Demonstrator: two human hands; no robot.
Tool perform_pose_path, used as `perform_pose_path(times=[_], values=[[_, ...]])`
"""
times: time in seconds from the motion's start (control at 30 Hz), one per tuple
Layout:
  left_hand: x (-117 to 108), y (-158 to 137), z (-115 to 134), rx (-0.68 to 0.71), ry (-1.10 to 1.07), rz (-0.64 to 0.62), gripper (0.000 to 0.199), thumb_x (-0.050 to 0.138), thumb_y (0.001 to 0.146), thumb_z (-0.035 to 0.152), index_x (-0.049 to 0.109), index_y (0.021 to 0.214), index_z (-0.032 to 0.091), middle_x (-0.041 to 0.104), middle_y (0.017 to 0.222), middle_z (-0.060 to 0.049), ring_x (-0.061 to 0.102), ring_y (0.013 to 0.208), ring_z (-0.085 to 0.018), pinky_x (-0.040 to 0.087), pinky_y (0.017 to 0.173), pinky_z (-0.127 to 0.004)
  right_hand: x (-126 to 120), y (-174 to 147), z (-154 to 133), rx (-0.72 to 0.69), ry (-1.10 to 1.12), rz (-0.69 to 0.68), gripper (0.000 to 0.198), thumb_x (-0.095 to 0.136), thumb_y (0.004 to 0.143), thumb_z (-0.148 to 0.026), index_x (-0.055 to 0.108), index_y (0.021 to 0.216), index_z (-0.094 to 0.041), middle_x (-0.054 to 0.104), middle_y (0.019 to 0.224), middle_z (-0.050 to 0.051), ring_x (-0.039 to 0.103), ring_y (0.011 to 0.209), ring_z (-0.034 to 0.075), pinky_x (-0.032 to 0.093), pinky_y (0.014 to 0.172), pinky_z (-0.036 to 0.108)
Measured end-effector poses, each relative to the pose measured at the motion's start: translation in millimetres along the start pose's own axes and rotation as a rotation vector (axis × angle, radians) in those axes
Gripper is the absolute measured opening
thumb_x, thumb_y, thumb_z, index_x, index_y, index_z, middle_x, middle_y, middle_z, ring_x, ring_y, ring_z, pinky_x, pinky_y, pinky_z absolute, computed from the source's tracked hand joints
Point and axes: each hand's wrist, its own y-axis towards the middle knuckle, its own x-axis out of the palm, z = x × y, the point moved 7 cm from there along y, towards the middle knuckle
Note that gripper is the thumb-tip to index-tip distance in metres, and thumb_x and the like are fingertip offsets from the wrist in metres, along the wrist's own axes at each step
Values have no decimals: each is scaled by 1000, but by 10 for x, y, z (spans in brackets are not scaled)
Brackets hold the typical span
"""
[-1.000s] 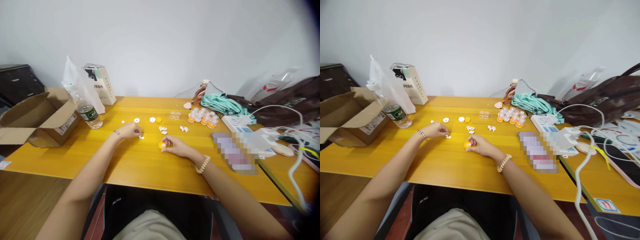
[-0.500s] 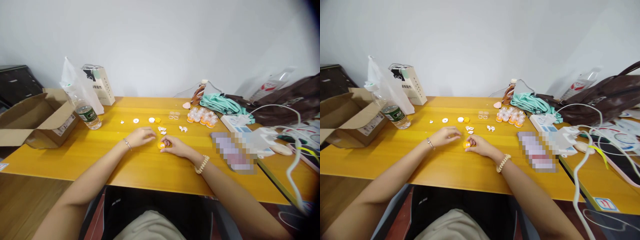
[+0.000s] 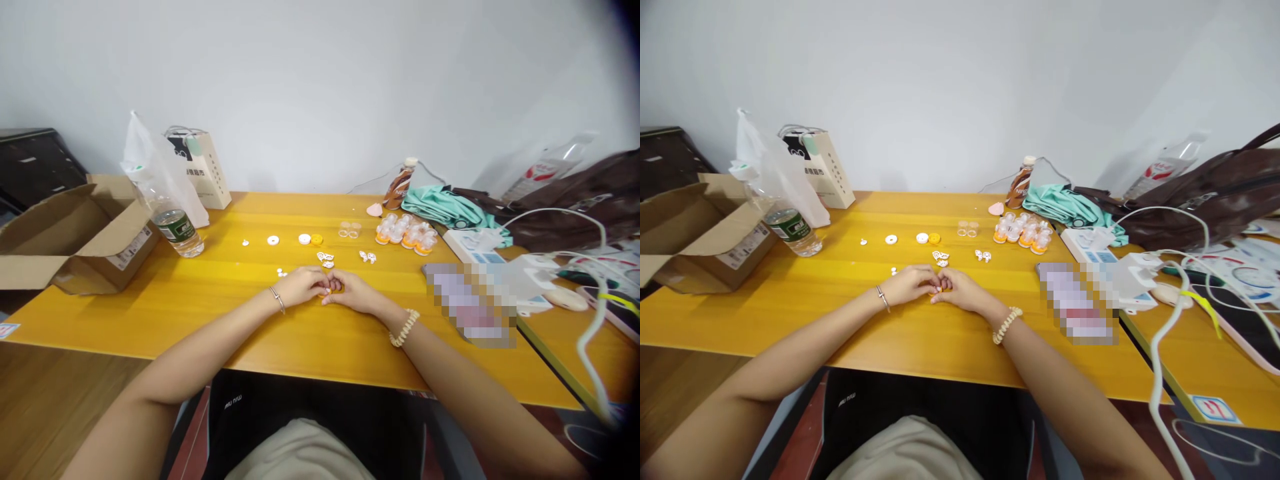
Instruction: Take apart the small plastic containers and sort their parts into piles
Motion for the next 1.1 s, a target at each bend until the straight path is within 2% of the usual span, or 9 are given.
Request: perform_pose_path(times=[0.13, 0.43, 0.83, 0.97, 1.1], values=[[16, 17, -10, -13, -5, 16, 9, 57, 80, 23, 64, 81, 18, 62, 85, -3, 58, 79, -13, 43, 74, -21, -2, -3, 15, 17, 2, 13, 29, 73, 61, -31, 51, 75, -17, 45, 66, -4, 40, 61, 10, 33, 57, 23], [12, -13, 68, 46, 301, 48, 21, 47, 86, 35, 62, 85, 20, 61, 83, -1, 56, 80, -14, 35, 69, -26, 6, 6, 32, 15, 13, 14, 29, 72, 61, -30, 50, 74, -17, 46, 66, -4, 41, 61, 11, 35, 58, 24], [20, -43, 136, 129, 465, 59, 29, 38, 90, 34, 62, 86, 18, 62, 84, -2, 56, 78, -14, 30, 69, -28, 5, 4, -21, -3, 26, -3, 25, 70, 63, -26, 48, 71, -17, 45, 65, -4, 41, 61, 11, 36, 59, 25], [19, -31, 145, 111, 447, 83, 28, 40, 89, 32, 62, 81, 17, 62, 80, -3, 55, 76, -13, 30, 68, -27, -3, -1, -29, -11, 11, 5, 25, 70, 63, -26, 48, 70, -17, 44, 64, -5, 40, 60, 11, 35, 57, 24], [-186, -50, 96, 82, 318, 155, 25, 43, 87, 31, 62, 81, 17, 62, 78, -3, 55, 76, -13, 34, 70, -25, -8, -9, -11, 1, 2, 11, 27, 70, 63, -29, 52, 78, -17, 46, 68, -4, 42, 62, 11, 36, 59, 25]])
